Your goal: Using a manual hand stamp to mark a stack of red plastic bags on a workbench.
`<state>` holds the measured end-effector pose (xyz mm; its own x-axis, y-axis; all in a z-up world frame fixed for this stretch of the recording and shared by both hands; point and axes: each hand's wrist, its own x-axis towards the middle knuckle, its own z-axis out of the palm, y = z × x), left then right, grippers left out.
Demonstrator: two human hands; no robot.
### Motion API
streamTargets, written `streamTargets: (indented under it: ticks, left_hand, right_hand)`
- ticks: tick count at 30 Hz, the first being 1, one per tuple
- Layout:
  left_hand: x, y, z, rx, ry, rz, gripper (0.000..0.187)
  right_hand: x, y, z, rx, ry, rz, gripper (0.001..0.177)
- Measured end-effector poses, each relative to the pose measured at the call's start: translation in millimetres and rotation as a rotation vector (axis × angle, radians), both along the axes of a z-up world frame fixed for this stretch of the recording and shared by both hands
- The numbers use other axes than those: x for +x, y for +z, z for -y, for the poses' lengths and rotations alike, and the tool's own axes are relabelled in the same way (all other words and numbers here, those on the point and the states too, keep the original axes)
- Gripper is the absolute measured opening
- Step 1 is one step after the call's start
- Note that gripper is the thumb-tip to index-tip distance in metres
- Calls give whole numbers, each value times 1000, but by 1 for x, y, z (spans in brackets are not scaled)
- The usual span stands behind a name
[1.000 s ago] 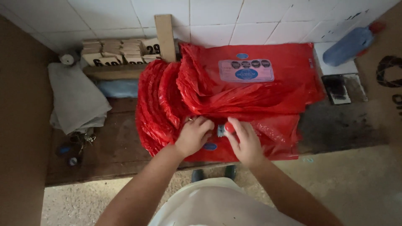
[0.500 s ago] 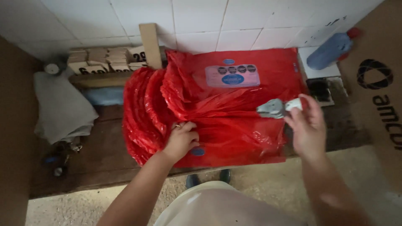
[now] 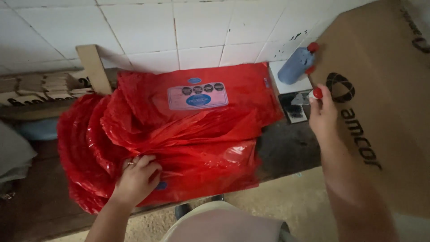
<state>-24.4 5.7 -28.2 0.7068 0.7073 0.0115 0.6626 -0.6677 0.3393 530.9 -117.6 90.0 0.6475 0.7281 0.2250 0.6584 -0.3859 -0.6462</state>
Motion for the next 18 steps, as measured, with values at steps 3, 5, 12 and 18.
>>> streamTargets:
  ticks: [3,5,12,18]
  left_hand:
    - [-2,-7,8,89,14,9,25]
    - [3,-7,15,131,53,-12,24]
    - [4,-9,32,381,110,-116,37]
    - [11,4,33,375,150,17,15]
  right_hand:
    - [25,-20,-13,84,95,86,42]
    - [40,-47,-21,67,103,80,44]
    - [85,-50,-32,35,31,-115,45]
    - [70,-48,-31,-38,84,-26,45]
